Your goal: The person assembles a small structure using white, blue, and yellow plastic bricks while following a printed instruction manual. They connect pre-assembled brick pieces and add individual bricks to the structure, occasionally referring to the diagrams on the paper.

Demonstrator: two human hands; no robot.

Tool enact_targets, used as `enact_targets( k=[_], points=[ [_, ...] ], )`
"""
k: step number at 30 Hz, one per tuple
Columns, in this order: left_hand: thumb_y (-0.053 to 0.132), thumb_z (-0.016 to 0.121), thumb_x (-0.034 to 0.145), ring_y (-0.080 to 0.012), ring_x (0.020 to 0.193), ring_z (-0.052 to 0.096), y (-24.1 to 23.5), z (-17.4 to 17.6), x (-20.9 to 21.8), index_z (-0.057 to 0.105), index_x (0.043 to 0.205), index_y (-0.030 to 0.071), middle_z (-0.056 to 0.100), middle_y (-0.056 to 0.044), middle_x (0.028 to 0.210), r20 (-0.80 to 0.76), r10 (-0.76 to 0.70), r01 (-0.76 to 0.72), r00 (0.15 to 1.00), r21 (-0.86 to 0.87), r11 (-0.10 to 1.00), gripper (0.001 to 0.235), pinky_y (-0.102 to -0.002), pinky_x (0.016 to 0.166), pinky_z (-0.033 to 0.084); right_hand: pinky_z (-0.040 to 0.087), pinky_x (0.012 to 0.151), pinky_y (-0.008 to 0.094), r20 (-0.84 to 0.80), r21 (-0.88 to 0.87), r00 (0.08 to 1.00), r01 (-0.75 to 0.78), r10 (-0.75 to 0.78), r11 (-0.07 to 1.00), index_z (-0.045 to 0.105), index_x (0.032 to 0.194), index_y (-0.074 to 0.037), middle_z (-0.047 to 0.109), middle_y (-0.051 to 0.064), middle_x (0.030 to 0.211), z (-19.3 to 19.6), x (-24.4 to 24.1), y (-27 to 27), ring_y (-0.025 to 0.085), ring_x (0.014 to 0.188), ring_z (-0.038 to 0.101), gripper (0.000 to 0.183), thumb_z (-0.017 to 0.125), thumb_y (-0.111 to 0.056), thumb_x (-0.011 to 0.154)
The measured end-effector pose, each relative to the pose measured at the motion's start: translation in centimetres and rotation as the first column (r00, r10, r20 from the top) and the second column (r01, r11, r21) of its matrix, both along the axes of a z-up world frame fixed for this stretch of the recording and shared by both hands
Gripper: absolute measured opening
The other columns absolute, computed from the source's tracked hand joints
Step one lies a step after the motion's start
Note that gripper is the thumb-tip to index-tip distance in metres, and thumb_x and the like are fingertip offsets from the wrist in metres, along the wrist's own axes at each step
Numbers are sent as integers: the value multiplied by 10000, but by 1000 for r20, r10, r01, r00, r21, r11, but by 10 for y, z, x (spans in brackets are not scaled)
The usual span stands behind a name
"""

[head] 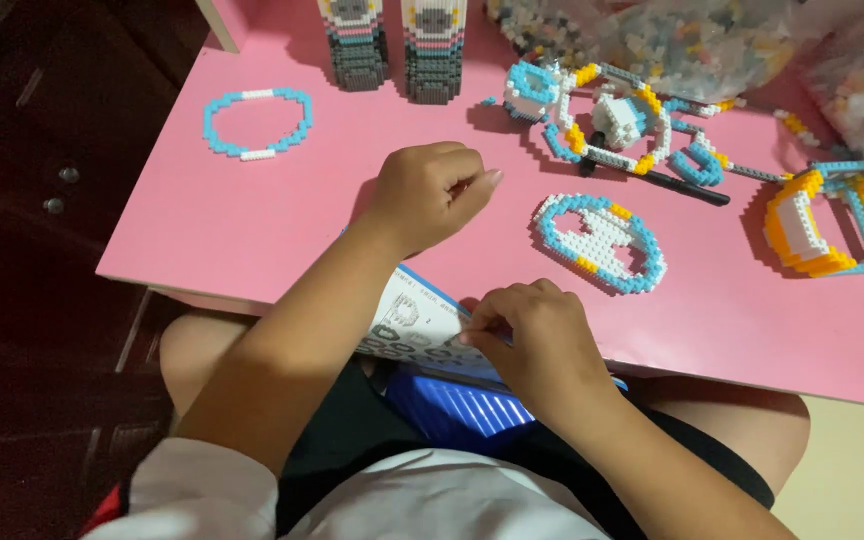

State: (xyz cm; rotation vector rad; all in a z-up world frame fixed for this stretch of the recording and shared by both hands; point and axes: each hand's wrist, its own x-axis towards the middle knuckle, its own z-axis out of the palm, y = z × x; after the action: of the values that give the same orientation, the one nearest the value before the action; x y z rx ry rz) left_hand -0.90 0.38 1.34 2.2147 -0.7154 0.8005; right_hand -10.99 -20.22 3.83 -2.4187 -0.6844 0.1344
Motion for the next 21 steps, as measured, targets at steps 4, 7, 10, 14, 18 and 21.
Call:
enact_targets(
  k=[4,7,10,14,18,21],
  points=[
    [168,624,1069,-164,620,298,-5,16,-4,379,693,101,319,-4,635,-18,-60,57,998,-156,986,453,-338,567,270,494,722,449,-166,-120,983,58,-78,991,722,1042,-185,758,-37,871,15,2,7,286,838,641,226,859,-204,864],
    [170,640,1058,-141,699,435,-4,53,-21,511,754,108,501,-8,752,-216,-167,110,962,-252,961,336,-316,628,377,475,721,435,-218,-189,970,65,-106,980,667,1005,-193,723,-30,838,18,6,9,281,836,625,274,885,-227,842],
    [251,665,986,-193,992,587,10,80,-46,668,980,141,697,-16,1034,-442,-174,183,880,-22,983,110,-385,823,470,473,699,390,-297,-190,945,84,-139,978,705,996,-200,739,-25,803,31,13,12,231,781,630,256,897,-229,829],
    [490,750,873,-302,1287,569,32,50,-73,665,1375,153,679,-55,1356,-590,-17,304,807,390,869,611,-503,1082,368,469,692,304,-518,-48,841,150,-153,988,751,1071,-171,672,-24,796,38,26,8,143,732,588,258,895,-146,858],
    [490,775,899,-318,1116,621,34,28,-73,723,1251,205,721,-41,1151,-500,26,278,866,524,805,455,-482,963,402,412,626,347,-425,-133,894,97,-145,986,655,928,-185,649,-28,767,39,47,7,164,690,547,217,869,-169,902],
    [444,803,894,-257,956,697,42,26,-59,767,961,228,770,13,936,-503,60,271,862,558,784,229,-448,891,404,532,766,384,-375,-111,924,33,-73,993,621,1359,-243,784,13,1056,48,52,-11,212,908,717,583,884,-287,840]
  ],
)
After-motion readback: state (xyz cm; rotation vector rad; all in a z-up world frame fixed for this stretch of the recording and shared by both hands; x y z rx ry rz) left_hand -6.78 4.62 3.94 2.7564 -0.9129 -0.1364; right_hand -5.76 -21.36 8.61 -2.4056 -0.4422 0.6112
